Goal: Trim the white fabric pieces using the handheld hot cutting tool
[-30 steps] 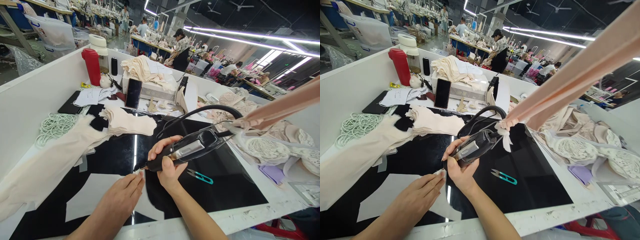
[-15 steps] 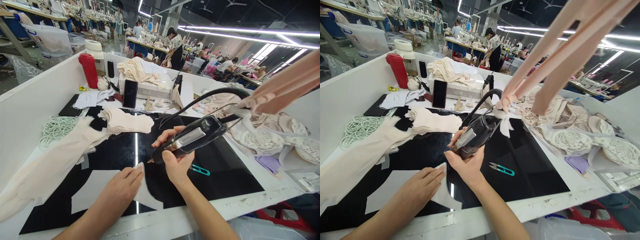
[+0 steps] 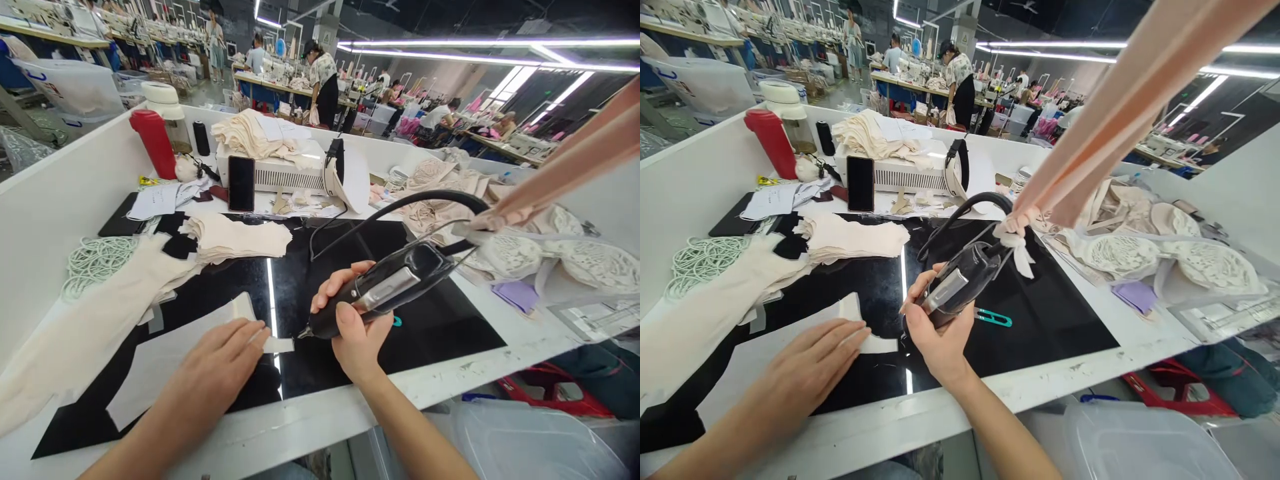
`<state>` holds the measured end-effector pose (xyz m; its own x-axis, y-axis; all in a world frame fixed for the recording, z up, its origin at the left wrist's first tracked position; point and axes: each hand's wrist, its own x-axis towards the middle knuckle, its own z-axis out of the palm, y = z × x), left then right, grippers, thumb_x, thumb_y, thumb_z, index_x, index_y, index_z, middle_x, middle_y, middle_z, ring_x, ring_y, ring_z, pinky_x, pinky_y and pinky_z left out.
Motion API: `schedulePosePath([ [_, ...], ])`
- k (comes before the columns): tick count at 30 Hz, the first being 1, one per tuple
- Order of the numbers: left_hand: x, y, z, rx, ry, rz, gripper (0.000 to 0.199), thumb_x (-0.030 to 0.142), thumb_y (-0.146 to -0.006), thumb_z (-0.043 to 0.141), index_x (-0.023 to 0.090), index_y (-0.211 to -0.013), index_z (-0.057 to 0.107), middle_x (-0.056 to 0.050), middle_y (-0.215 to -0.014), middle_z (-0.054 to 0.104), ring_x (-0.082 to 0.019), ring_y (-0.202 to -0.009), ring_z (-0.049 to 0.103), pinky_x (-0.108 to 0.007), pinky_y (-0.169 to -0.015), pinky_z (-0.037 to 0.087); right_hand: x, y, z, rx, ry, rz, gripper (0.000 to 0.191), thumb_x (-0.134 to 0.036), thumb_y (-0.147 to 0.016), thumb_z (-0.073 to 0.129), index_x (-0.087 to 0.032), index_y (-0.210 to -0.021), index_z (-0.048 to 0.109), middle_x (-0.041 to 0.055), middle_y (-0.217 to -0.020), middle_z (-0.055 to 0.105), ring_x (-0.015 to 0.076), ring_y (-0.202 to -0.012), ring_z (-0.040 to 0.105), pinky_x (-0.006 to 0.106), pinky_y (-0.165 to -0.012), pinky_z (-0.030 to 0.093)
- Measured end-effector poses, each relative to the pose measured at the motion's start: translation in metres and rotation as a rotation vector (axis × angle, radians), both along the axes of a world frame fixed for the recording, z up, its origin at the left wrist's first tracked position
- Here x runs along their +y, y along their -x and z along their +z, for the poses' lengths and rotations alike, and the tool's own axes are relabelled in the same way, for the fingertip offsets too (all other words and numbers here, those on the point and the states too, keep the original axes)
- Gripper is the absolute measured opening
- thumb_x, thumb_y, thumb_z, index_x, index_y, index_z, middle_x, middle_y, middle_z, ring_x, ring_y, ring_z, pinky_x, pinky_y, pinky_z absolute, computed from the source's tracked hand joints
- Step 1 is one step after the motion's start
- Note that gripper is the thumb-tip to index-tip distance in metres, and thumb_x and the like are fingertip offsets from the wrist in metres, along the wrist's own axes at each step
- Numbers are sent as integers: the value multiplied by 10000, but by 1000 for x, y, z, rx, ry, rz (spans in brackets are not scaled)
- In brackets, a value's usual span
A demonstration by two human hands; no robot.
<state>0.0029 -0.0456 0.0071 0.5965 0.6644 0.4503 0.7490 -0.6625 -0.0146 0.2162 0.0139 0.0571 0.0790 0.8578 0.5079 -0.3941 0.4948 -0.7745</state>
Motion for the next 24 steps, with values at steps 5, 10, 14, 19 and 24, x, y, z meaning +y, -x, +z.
schedulePosePath([
  [5, -9, -29, -2, -49, 3, -76, 316, 156, -1106, 385, 143, -1275, 652, -76, -1141, 718, -229, -1056, 656, -378, -961, 504, -1, 1, -2, -6, 6, 14, 421, -368, -898, 790, -314, -1222, 526, -41, -889, 608, 105, -651, 598, 257, -578, 548],
  [10, -6, -33, -10, -19, -15, -37, 329, 178, -1114, 356, 137, -1228, 661, -78, -1070, 715, -232, -988, 668, -384, -894, 515, 0, 4, -5, -10, 11, -14, 456, -444, -883, 791, -311, -1209, 501, -32, -875, 593, 115, -632, 580, 267, -560, 547],
  [14, -7, -30, -15, -18, -13, -39, 325, 211, -1121, 363, 142, -1214, 667, -75, -1062, 718, -229, -972, 673, -384, -891, 510, 2, 6, -8, 12, -17, 17, 448, -426, -888, 787, -311, -1209, 497, -34, -874, 578, 106, -630, 571, 256, -566, 542],
  [19, -7, -31, -16, -30, -31, -25, 313, 218, -1118, 382, 130, -1212, 667, -85, -1085, 717, -231, -974, 675, -384, -891, 504, 2, 7, -11, 11, 6, 24, 465, -441, -882, 789, -308, -1205, 482, -34, -877, 574, 111, -635, 588, 260, -572, 550],
  [24, -9, -32, -15, -38, -36, -29, 305, 194, -1114, 378, 104, -1188, 661, -92, -1074, 715, -231, -963, 670, -382, -883, 501, 1, 8, -12, 28, 5, 66, 444, -425, -897, 778, -312, -1212, 486, -30, -894, 574, 107, -641, 589, 247, -555, 550],
])
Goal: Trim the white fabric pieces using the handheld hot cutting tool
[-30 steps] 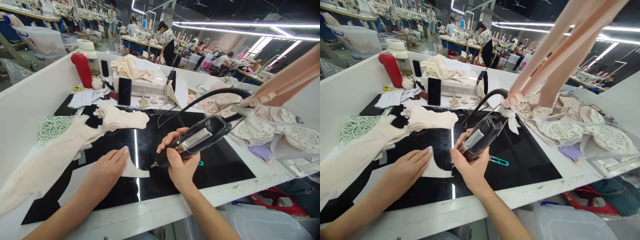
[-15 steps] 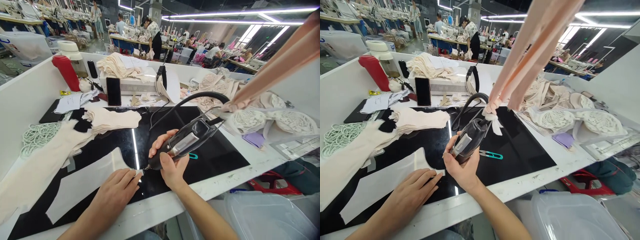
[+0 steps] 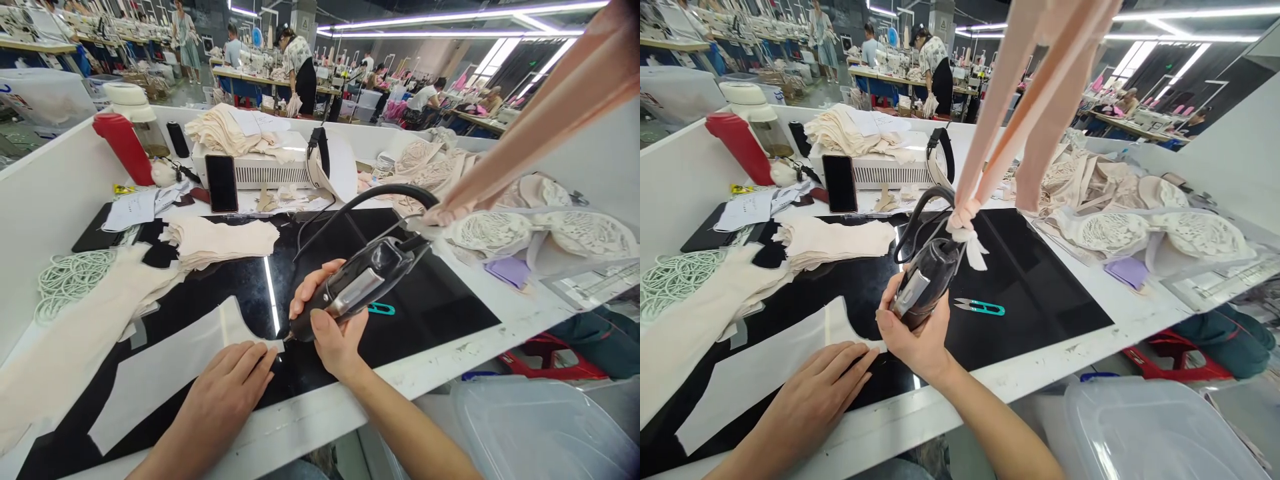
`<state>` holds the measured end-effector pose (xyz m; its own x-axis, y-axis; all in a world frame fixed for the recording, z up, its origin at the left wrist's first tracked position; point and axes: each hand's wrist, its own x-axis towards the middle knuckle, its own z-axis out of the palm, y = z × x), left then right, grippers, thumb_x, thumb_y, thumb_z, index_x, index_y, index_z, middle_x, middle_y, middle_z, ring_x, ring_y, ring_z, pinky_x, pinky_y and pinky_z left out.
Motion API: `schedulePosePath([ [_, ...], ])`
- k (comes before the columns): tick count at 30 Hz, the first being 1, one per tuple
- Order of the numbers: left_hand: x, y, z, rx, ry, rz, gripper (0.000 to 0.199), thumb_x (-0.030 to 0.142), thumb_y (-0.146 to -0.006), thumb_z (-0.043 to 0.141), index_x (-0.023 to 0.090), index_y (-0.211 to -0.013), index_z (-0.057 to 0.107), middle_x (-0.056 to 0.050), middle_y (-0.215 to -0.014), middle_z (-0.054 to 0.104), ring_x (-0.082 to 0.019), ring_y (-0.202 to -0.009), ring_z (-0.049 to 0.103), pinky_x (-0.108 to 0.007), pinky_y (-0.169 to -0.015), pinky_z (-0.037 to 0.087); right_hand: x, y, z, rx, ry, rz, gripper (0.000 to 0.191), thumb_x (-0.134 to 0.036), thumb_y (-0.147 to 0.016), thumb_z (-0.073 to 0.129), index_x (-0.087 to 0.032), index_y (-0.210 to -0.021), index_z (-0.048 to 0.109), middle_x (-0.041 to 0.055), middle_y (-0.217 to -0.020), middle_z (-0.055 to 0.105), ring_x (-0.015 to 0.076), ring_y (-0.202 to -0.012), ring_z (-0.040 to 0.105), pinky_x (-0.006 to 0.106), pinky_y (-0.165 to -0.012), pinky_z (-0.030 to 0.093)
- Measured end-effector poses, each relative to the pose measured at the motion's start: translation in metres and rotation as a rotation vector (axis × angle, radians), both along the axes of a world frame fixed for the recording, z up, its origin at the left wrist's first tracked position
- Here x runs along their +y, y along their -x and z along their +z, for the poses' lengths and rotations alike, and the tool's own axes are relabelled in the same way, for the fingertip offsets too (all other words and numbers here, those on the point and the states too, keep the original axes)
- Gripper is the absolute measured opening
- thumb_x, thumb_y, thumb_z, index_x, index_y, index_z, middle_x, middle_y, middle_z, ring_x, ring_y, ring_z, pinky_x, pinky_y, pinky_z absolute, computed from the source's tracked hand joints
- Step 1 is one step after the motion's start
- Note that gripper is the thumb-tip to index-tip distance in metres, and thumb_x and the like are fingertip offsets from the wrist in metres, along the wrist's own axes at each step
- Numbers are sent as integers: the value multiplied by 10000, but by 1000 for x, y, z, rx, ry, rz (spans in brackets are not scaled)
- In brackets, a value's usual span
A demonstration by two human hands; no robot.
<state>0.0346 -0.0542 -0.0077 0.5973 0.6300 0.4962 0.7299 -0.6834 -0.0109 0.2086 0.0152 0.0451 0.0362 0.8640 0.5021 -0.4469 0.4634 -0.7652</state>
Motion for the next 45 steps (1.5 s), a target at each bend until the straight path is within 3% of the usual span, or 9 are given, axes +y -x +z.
schedulePosePath([
  [8, -2, -2, -2, 4, 2, 29, 297, 178, -1101, 398, 127, -1199, 674, -94, -1088, 721, -233, -969, 687, -382, -863, 512, 0, 5, 1, -27, 35, -33, 487, -490, -856, 798, -303, -1176, 482, -37, -850, 564, 117, -623, 579, 274, -562, 564],
  [14, -2, -4, -1, -5, -7, 28, 302, 161, -1103, 383, 112, -1183, 670, -91, -1072, 729, -235, -961, 690, -386, -857, 518, 2, 2, -4, -68, 20, -43, 379, -393, -912, 748, -302, -1185, 502, -34, -853, 579, 124, -612, 582, 294, -564, 557],
  [25, -2, -1, -1, 42, -6, 2, 338, 146, -1109, 346, 134, -1183, 676, -72, -1091, 743, -247, -991, 689, -389, -861, 517, -10, -3, -4, -50, -7, -2, 395, -397, -914, 750, -324, -1224, 516, -30, -865, 586, 126, -627, 580, 267, -552, 543],
  [31, 0, -1, -1, 9, 26, -15, 333, 127, -1096, 352, 123, -1202, 668, -80, -1073, 727, -234, -987, 678, -376, -853, 529, -9, -1, -6, -28, -16, 21, 351, -309, -945, 730, -309, -1242, 544, -28, -892, 588, 108, -673, 591, 256, -609, 563],
  [37, 0, 9, 4, -30, 99, -43, 318, 166, -1107, 366, 109, -1198, 665, -84, -1096, 721, -233, -1020, 675, -390, -907, 548, -10, -3, -4, 19, -7, 51, 379, -303, -918, 773, -313, -1242, 577, -26, -903, 596, 100, -703, 590, 239, -623, 566],
  [45, -4, 27, -5, -96, 173, -16, 298, 228, -1115, 406, 162, -1254, 661, -79, -1168, 712, -219, -1076, 669, -378, -975, 556, -12, -6, -2, 19, -7, 47, 361, -300, -922, 768, -319, -1239, 598, -25, -893, 608, 105, -702, 602, 238, -609, 558],
])
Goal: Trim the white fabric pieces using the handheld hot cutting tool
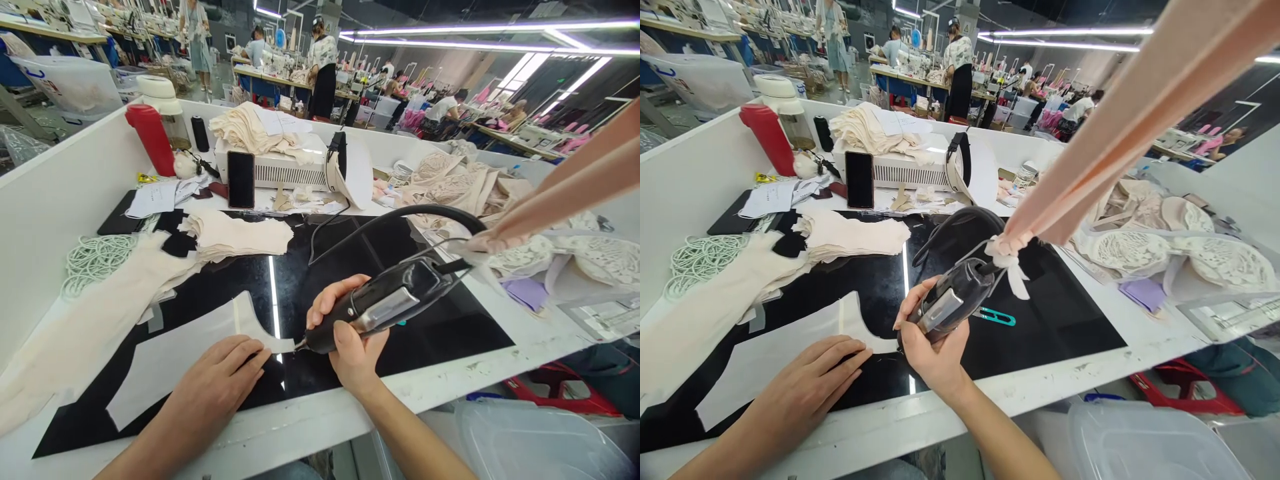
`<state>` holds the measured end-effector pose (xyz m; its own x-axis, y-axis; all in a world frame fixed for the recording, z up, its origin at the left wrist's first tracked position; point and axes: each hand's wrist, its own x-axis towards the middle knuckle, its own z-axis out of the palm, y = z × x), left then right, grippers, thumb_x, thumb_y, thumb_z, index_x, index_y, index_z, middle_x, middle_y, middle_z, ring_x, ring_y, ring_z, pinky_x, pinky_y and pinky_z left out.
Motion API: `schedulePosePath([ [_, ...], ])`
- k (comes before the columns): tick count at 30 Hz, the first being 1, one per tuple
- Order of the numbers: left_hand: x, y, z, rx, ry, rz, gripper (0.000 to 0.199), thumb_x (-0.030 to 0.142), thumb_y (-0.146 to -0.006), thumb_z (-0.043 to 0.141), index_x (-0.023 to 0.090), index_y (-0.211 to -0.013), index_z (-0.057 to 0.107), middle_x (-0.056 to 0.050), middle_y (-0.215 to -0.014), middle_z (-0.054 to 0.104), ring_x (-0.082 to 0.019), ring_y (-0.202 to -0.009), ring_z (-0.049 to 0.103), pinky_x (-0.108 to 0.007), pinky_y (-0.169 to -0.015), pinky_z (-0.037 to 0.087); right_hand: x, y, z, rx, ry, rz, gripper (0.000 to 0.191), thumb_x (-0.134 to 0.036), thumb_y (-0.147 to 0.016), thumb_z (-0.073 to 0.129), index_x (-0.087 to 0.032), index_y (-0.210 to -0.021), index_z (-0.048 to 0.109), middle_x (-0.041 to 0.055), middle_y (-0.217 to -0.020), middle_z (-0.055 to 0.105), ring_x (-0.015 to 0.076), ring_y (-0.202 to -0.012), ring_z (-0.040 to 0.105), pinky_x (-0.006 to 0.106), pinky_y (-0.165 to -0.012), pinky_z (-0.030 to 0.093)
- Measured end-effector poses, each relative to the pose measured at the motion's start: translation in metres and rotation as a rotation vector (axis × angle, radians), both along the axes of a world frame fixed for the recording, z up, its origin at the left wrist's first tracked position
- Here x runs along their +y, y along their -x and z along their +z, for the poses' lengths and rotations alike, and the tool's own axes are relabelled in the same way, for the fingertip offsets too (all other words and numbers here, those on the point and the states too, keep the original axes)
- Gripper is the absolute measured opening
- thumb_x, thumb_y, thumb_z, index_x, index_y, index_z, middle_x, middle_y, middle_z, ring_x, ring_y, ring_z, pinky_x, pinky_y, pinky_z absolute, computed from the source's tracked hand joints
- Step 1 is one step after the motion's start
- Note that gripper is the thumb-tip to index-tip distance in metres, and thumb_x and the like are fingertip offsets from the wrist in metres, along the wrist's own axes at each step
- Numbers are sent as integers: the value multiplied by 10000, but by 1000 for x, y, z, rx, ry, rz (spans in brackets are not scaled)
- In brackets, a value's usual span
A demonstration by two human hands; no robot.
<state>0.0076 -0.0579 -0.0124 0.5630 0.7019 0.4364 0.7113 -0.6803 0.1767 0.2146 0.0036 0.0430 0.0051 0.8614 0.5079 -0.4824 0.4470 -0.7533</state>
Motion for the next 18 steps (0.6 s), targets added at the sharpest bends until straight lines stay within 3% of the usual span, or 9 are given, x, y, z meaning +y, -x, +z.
schedulePosePath([
  [8, 1, -4, 2, -19, -31, -17, 304, 182, -1110, 386, 143, -1220, 667, -80, -1116, 705, -217, -1040, 668, -379, -950, 580, 9, 11, 5, 33, 16, -4, 330, -323, -931, 765, -299, -1216, 601, -29, -894, 626, 101, -709, 618, 244, -639, 559],
  [18, -2, -6, -6, -32, 50, -36, 275, 101, -1068, 440, 105, -1264, 633, -100, -1137, 669, -241, -1063, 643, -428, -980, 577, 12, 29, -1, 34, 13, 15, 344, -315, -924, 769, -300, -1219, 594, -30, -904, 624, 104, -718, 629, 251, -641, 567],
])
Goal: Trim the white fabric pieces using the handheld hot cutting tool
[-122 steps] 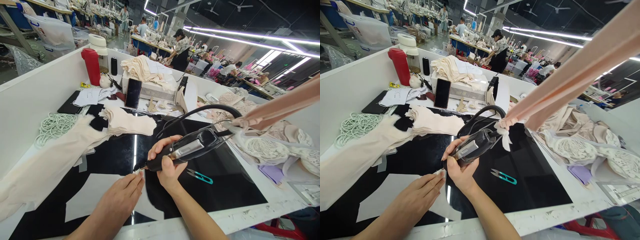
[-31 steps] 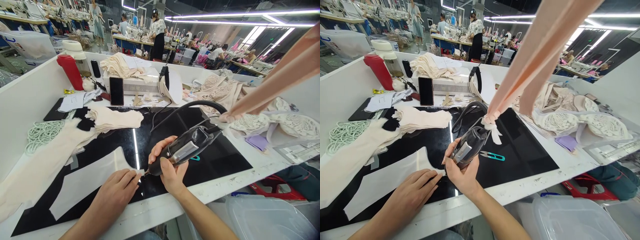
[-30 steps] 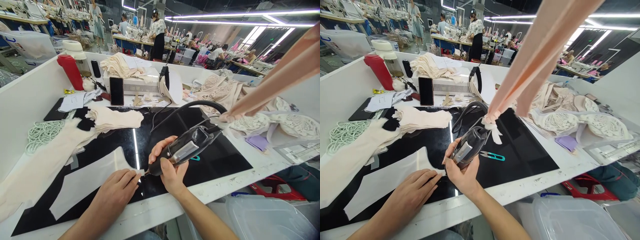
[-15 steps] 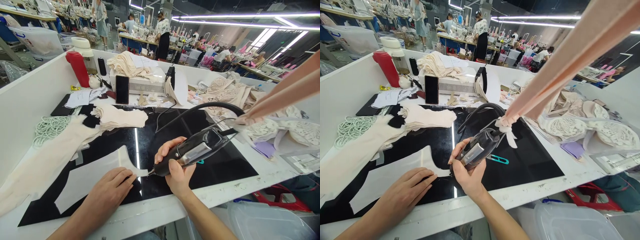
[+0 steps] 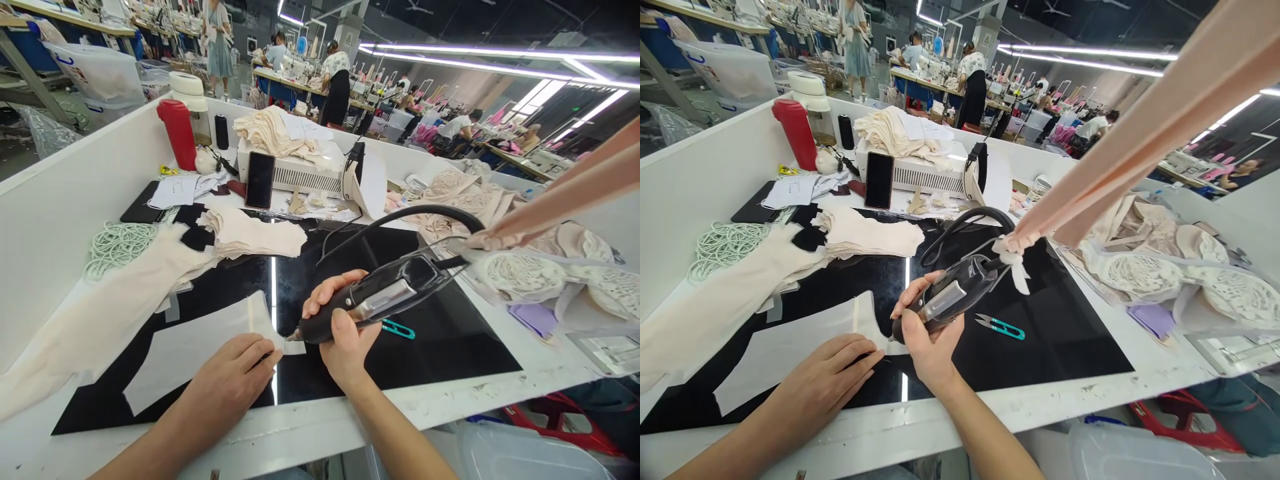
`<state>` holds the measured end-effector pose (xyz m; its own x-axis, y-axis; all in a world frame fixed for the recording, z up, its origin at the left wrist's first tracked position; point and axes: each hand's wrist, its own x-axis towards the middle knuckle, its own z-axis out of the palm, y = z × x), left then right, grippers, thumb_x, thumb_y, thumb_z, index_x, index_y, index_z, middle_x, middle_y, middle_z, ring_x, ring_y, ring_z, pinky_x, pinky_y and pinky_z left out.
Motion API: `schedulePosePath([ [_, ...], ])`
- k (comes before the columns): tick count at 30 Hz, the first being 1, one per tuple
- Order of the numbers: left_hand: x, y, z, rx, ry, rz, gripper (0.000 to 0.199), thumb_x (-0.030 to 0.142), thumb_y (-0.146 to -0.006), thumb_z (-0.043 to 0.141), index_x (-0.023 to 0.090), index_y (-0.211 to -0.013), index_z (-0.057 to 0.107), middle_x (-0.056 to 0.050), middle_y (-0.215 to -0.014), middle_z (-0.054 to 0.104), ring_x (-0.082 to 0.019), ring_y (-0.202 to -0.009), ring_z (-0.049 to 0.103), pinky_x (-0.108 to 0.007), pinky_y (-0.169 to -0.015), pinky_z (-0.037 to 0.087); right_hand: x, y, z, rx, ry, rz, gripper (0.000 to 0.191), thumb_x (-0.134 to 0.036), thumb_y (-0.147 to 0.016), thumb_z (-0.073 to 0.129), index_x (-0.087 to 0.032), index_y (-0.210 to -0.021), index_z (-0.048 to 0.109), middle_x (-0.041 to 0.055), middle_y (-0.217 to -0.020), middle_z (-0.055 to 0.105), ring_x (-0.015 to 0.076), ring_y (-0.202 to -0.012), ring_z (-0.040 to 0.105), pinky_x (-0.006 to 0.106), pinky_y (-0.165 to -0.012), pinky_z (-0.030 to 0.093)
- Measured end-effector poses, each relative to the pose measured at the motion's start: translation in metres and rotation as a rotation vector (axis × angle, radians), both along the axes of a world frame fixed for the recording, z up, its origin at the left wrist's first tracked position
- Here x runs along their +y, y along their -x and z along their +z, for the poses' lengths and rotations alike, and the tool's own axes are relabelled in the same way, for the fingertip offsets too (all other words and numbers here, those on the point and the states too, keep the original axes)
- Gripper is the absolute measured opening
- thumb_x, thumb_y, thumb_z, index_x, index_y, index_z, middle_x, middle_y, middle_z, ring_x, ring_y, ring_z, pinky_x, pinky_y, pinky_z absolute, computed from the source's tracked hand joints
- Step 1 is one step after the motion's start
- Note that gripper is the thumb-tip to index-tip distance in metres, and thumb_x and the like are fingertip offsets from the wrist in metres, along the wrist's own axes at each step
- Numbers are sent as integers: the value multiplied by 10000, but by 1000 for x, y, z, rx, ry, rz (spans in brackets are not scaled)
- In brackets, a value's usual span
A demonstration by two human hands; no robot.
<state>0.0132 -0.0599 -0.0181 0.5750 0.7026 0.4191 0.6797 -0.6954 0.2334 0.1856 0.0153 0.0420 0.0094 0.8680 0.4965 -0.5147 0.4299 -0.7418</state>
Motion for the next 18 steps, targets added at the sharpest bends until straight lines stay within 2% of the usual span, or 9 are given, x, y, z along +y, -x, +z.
schedulePosePath([
  [5, -2, 1, -6, -5, 31, -4, 299, 39, -1023, 490, 97, -1285, 620, -107, -1164, 652, -250, -1091, 630, -443, -985, 581, 0, 0, 0, -20, 0, -14, 328, -309, -931, 758, -291, -1211, 588, -32, -902, 621, 102, -711, 630, 253, -641, 566],
  [11, -1, 0, -8, -2, 23, -8, 291, 44, -1018, 502, 95, -1277, 625, -110, -1160, 655, -258, -1092, 635, -455, -980, 589, -1, 3, -4, -41, -11, -30, 318, -300, -943, 743, -289, -1216, 582, -30, -909, 612, 103, -715, 633, 261, -649, 565],
  [18, -2, 2, -7, -4, 38, 1, 342, 29, -1019, 457, 124, -1306, 618, -97, -1167, 662, -241, -1098, 637, -460, -995, 588, -2, -4, 6, -62, 15, -67, 284, -345, -932, 746, -289, -1167, 597, -33, -871, 609, 117, -680, 614, 268, -608, 548],
])
